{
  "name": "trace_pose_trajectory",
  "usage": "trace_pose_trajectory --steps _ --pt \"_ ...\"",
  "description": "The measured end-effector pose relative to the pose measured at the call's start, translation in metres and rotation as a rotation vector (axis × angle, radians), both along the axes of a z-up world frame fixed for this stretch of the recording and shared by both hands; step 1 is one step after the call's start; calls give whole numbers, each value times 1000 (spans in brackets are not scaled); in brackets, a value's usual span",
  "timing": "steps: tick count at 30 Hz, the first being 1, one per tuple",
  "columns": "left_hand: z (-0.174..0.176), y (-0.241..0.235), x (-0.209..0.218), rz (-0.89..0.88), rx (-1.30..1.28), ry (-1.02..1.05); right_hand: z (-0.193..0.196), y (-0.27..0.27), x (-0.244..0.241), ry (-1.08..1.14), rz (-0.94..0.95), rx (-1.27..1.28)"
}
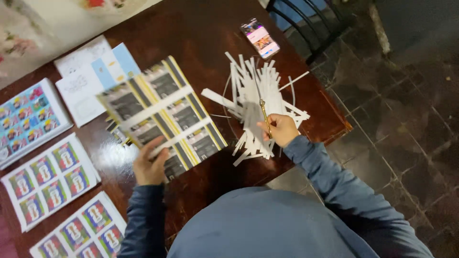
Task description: Manually cutting out printed stickers from sheets of paper using a pair of scissors on a wooden table.
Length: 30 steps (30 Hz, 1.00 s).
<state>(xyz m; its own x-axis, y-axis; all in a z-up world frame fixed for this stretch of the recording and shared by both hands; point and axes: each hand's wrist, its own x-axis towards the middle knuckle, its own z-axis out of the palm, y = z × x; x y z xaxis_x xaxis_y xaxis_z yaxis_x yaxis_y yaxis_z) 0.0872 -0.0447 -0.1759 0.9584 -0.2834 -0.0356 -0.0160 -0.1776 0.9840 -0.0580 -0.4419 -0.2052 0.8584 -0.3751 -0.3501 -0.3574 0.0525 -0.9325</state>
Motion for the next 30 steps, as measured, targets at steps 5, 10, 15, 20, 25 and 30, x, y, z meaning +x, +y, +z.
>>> trace_pose_trajectory --steps 5,10,15,20,25,30 --pt "76 31 -2 238 133 -341 70 63 2 -55 331 -3" --pt "136 62 -12 410 179 -564 109 109 -12 -7 834 -111" --pt "177 73 -17 361 127 -736 137 144 -9 -91 988 -211" --pt "209 77 -27 252 76 -684 160 178 9 -227 982 -32" --pt "230 77 -32 157 34 -694 185 196 15 -348 987 -21" --pt "237 78 -35 122 48 -771 186 200 10 -425 933 24"
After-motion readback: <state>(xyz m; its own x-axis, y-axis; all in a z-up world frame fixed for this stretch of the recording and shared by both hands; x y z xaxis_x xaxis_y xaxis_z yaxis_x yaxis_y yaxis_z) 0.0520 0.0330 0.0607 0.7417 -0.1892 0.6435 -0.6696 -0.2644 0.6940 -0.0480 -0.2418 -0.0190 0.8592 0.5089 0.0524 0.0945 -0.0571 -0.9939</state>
